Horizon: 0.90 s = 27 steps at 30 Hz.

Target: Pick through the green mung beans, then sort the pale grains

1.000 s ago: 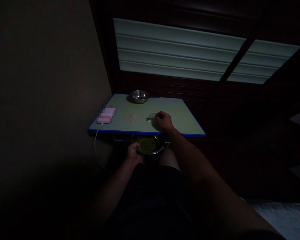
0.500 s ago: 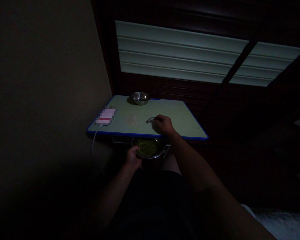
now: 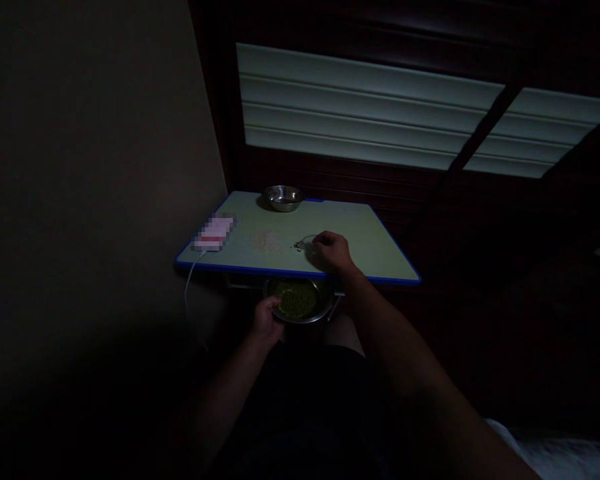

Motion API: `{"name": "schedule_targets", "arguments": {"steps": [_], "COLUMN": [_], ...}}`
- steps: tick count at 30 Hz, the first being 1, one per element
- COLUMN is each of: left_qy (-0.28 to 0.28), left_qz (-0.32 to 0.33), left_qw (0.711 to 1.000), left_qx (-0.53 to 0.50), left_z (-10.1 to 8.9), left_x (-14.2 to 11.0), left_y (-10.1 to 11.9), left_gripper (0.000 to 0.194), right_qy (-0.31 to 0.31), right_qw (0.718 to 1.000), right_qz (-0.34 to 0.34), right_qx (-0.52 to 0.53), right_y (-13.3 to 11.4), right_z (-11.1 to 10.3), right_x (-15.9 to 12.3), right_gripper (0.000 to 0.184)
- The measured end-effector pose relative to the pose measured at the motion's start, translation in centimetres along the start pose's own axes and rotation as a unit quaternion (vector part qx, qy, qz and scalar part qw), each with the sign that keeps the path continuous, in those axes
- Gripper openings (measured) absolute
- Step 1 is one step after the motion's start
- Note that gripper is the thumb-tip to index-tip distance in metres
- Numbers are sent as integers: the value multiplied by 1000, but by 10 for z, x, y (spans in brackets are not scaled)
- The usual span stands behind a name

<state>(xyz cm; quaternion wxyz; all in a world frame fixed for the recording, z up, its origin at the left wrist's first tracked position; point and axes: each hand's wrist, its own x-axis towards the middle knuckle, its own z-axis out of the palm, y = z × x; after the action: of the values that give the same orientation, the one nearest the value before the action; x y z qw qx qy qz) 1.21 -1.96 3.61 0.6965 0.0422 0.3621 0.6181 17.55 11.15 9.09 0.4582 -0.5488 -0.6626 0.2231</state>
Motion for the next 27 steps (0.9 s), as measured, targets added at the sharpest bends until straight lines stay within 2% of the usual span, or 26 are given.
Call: {"name": "schedule_targets", "arguments": {"steps": [13,21,27], "left_qy": [7,11,13], "left_qz": [-5,-9,-4], "left_qw": [1000,1000,1000], "left_qx": [-7,-16,-4], "left_z": [-1,0,-1], "left_x": [-1,-2,-1], "left_y": [0,-1,0], "left_gripper": [39,41,33], "right_qy": [-19,-32,-34], "right_qw": [1000,999,999], "right_qz": [-2,4,-1], "right_qx": [1,22,26], "right_y": [2,-1,-2], "right_z": [1,1,1], "right_x": [1,0,-1], "right_gripper": [11,11,10]}}
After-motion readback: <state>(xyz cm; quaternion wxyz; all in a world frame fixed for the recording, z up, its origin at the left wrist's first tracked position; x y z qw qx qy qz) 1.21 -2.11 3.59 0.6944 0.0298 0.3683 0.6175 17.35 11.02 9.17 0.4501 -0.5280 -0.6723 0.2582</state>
